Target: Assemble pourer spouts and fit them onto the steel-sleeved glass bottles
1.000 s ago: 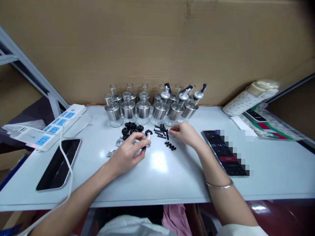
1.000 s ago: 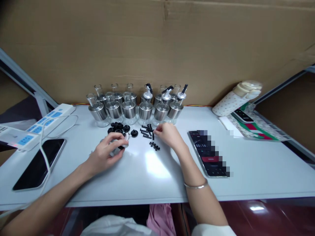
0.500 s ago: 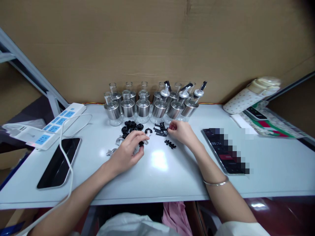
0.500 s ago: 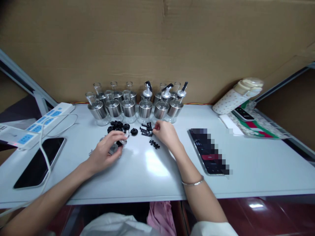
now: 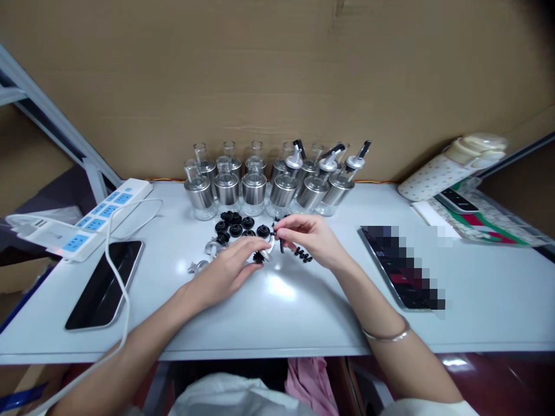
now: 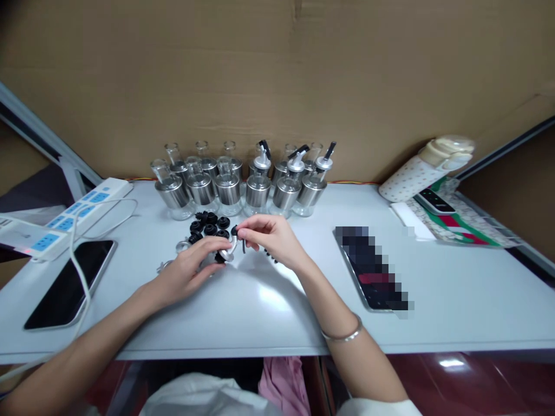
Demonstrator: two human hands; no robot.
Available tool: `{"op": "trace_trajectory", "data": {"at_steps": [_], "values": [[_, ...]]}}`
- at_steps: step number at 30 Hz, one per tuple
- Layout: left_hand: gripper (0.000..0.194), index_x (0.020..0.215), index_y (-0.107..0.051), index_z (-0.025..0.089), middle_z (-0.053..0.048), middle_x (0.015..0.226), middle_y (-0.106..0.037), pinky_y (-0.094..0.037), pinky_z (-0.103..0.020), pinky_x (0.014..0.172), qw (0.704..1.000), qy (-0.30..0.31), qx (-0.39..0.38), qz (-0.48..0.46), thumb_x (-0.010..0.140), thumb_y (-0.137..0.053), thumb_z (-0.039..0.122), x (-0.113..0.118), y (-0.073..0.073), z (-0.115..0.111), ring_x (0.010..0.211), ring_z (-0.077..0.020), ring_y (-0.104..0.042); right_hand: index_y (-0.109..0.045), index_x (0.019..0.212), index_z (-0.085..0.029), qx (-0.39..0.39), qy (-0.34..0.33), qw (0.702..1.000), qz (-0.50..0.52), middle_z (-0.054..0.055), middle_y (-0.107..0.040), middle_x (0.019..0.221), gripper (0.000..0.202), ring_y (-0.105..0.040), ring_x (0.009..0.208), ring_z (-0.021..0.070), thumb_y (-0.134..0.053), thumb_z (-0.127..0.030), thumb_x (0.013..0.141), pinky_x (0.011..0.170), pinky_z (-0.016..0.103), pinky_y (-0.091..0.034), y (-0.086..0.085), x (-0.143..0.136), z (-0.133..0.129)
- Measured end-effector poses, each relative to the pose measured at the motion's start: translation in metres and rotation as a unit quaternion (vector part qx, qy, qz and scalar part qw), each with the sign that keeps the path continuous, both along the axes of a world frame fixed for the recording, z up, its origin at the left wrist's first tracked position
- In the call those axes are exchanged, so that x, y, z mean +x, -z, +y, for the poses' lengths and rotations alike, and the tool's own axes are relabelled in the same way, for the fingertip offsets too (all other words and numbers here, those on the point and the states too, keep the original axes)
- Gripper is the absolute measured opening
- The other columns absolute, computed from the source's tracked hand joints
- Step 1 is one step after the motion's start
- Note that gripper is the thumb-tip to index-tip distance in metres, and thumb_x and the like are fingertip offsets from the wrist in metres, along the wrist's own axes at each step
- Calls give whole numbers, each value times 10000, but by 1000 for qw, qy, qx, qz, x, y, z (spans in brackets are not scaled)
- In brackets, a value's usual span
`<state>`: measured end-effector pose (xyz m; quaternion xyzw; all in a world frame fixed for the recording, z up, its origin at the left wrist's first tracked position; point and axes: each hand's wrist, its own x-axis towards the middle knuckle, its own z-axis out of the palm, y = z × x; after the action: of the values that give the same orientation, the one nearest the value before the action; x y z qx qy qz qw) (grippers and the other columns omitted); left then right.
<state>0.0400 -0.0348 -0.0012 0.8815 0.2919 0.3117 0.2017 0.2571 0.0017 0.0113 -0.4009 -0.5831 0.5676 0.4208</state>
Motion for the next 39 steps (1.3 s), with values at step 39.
{"op": "trace_trajectory", "data": {"at_steps": [39], "values": [[255, 1201, -569, 173, -101, 1104, -703, -571, -289, 898, 989, 28, 130, -63, 956, -500, 199, -5, 6, 3, 1045, -174, -674, -777, 902, -247, -126, -142, 974, 125, -36, -685, 630, 347, -632, 468, 81, -867, -156, 579, 463, 193, -526, 6, 1, -3]]}}
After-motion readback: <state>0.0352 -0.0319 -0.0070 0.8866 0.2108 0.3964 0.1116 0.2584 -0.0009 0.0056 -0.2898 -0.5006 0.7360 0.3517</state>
